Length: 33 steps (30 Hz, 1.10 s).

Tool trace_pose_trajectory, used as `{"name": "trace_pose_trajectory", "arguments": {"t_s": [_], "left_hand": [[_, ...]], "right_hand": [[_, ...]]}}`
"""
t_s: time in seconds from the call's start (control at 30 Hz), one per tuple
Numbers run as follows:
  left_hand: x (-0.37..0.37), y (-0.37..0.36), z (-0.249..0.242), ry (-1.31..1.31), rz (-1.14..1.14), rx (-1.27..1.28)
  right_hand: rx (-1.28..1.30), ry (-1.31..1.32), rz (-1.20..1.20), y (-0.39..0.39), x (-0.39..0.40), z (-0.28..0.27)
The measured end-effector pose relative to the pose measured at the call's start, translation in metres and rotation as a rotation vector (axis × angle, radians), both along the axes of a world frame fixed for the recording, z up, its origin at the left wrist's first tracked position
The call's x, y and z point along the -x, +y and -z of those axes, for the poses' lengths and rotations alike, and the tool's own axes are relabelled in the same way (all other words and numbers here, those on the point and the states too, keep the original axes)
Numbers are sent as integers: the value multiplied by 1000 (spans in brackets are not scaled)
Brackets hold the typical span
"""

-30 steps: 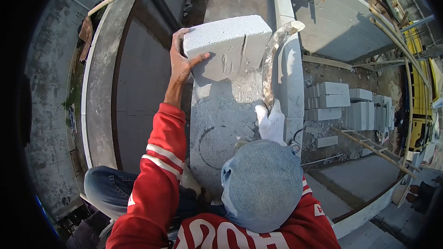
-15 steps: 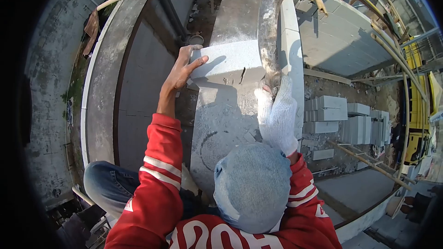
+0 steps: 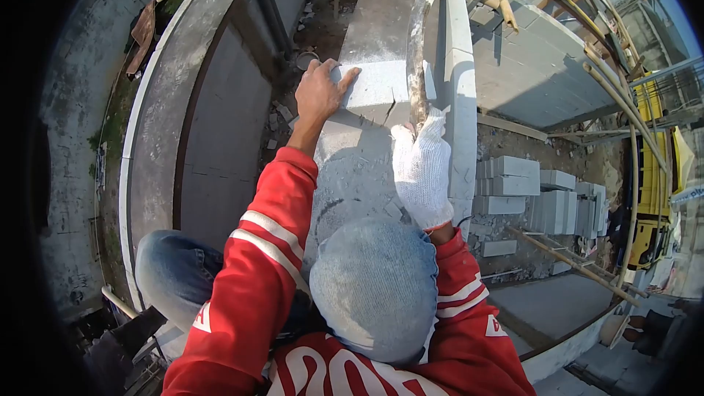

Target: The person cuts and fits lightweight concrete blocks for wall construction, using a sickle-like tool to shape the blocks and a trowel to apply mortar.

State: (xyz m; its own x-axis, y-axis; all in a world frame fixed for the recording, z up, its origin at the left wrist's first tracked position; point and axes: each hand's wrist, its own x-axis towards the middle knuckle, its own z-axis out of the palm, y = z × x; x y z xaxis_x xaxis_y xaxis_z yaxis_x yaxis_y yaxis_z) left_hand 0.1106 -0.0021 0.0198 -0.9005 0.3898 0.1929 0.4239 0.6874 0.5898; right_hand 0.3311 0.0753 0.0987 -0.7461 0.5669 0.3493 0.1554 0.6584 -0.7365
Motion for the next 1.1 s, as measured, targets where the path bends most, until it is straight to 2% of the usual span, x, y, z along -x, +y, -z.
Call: {"name": "trace_pose_trajectory", "arguments": {"t_s": [0.03, 0.17, 0.23, 0.27, 0.3, 0.37, 0.4, 0.43, 0.5, 0.53, 0.6, 0.63, 0.7, 0.73, 0.8, 0.83, 0.9, 0.93, 0.97, 1.07, 1.1], "left_hand": [[-1, -1, 1, 2, 6, -7], [1, 0, 0, -6, 3, 3], [-1, 0, 0, -20, -4, -4], [-3, 0, 4, -15, -6, -13], [-4, 0, 8, -6, -5, -20], [0, 1, 5, 4, -5, -28], [0, 1, 6, 23, -20, -35], [-1, 1, 8, 36, -27, -34], [-1, 0, 5, 16, -12, -35], [-2, 0, 2, 6, -9, -41], [-2, 0, 4, 0, -11, -39], [-1, 0, 4, 1, -16, -43], [-1, 1, 5, 5, -17, -48], [-1, 0, 6, 2, -16, -49], [-5, -1, 6, 5, -16, -50], [0, 1, 4, 1, -17, -45], [-1, -2, 10, 2, -19, -50], [0, -1, 7, -1, -18, -54], [-1, 0, 4, -7, -19, -64], [-3, 1, 4, -25, -17, -43], [0, 2, 5, -9, -26, -48]], "right_hand": [[-100, 93, -15, 2, -3, -6], [-259, 81, 97, -2, 3, -22], [265, -267, 207, -15, 13, -4], [-180, -356, -41, 13, -2, 65], [-192, -345, -40, 15, -6, 59], [21, -290, -88, 17, 1, 34], [111, -351, -61, 15, 4, 7], [122, -366, -63, 21, 4, 2], [-607, -124, -60, 33, 2, -7], [-601, -133, -61, 32, 8, -16], [-303, 240, 236, 18, 28, -39], [-305, 244, 236, 13, 29, -35], [233, -227, 132, 6, 26, -15], [227, -218, 129, 8, 21, 2], [159, -475, 58, 15, 19, 29], [149, -458, 48, 25, 25, 31], [-174, -219, -85, 30, 18, 21], [-205, -303, -106, 25, 20, -13], [-375, 22, -95, 22, 24, -27], [-396, -42, -37, 34, 23, -31], [-673, -70, -30, 35, 23, -21]]}}
